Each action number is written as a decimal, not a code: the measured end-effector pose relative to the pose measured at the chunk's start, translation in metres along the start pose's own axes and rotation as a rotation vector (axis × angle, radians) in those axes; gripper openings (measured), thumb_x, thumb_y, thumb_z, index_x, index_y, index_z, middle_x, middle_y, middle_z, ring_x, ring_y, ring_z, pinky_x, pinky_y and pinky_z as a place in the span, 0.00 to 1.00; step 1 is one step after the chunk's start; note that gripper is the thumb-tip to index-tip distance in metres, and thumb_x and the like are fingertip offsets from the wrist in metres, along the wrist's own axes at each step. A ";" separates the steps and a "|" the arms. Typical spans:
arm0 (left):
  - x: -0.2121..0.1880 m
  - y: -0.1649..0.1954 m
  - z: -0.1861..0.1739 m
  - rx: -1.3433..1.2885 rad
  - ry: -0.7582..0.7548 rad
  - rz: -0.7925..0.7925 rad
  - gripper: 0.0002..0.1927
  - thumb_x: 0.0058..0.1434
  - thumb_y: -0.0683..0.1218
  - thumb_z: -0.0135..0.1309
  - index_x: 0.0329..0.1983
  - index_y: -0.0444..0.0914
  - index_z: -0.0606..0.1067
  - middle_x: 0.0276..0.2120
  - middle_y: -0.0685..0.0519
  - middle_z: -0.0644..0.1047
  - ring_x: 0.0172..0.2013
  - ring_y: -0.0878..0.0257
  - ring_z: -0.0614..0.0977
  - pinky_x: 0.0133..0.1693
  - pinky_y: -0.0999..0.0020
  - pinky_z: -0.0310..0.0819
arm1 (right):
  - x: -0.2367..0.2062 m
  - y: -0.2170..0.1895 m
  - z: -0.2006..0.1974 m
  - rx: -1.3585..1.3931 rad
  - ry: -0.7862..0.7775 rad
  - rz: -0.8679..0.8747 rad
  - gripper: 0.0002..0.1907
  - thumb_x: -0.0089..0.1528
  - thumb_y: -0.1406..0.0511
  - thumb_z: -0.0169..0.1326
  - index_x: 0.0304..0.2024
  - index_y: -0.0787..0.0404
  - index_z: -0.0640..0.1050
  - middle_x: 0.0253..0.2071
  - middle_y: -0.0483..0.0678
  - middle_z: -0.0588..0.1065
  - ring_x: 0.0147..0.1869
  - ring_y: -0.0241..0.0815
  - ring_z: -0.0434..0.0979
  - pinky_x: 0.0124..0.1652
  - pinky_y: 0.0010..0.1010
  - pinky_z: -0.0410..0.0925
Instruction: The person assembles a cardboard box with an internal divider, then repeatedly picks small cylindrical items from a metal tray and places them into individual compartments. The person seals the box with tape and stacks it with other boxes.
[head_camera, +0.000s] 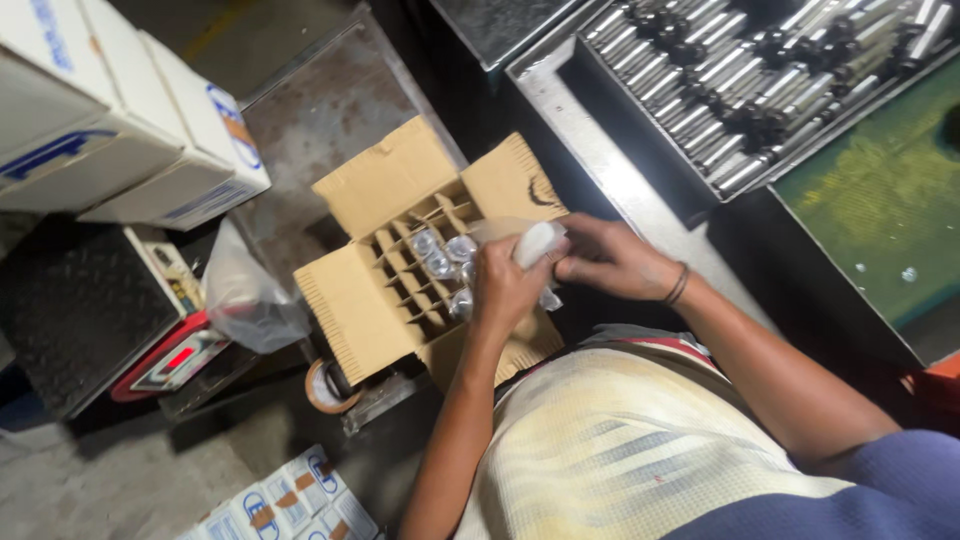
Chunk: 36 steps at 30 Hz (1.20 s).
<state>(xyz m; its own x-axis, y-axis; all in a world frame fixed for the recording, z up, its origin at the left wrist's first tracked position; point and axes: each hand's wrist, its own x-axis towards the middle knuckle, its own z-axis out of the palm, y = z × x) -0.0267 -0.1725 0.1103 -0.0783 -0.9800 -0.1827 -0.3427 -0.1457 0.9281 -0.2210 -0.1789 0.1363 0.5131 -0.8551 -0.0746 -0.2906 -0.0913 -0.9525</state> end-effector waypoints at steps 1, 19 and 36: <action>-0.005 0.006 0.005 -0.398 -0.055 -0.236 0.11 0.61 0.46 0.64 0.44 0.35 0.82 0.32 0.48 0.83 0.28 0.61 0.82 0.28 0.67 0.71 | -0.001 -0.002 0.002 0.487 -0.044 -0.104 0.25 0.59 0.61 0.59 0.58 0.59 0.70 0.48 0.38 0.75 0.51 0.31 0.74 0.49 0.28 0.70; -0.027 0.006 -0.024 0.089 0.271 -0.108 0.17 0.59 0.51 0.63 0.43 0.33 0.81 0.32 0.47 0.84 0.32 0.60 0.86 0.35 0.64 0.80 | 0.025 0.197 -0.237 -1.568 0.223 0.449 0.09 0.57 0.62 0.61 0.31 0.63 0.85 0.35 0.60 0.80 0.42 0.56 0.82 0.39 0.43 0.76; -0.030 -0.036 0.006 -0.393 0.104 0.243 0.12 0.68 0.45 0.56 0.50 0.34 0.76 0.34 0.45 0.81 0.33 0.60 0.82 0.35 0.68 0.75 | 0.024 0.023 0.043 0.346 0.167 0.041 0.19 0.65 0.72 0.52 0.59 0.68 0.74 0.53 0.50 0.78 0.57 0.38 0.79 0.54 0.30 0.72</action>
<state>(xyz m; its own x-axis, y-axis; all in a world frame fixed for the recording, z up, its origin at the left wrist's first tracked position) -0.0180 -0.1367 0.0806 -0.0115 -0.9975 0.0699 0.0558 0.0692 0.9960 -0.1800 -0.1797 0.0998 0.3598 -0.9285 -0.0924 -0.0034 0.0977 -0.9952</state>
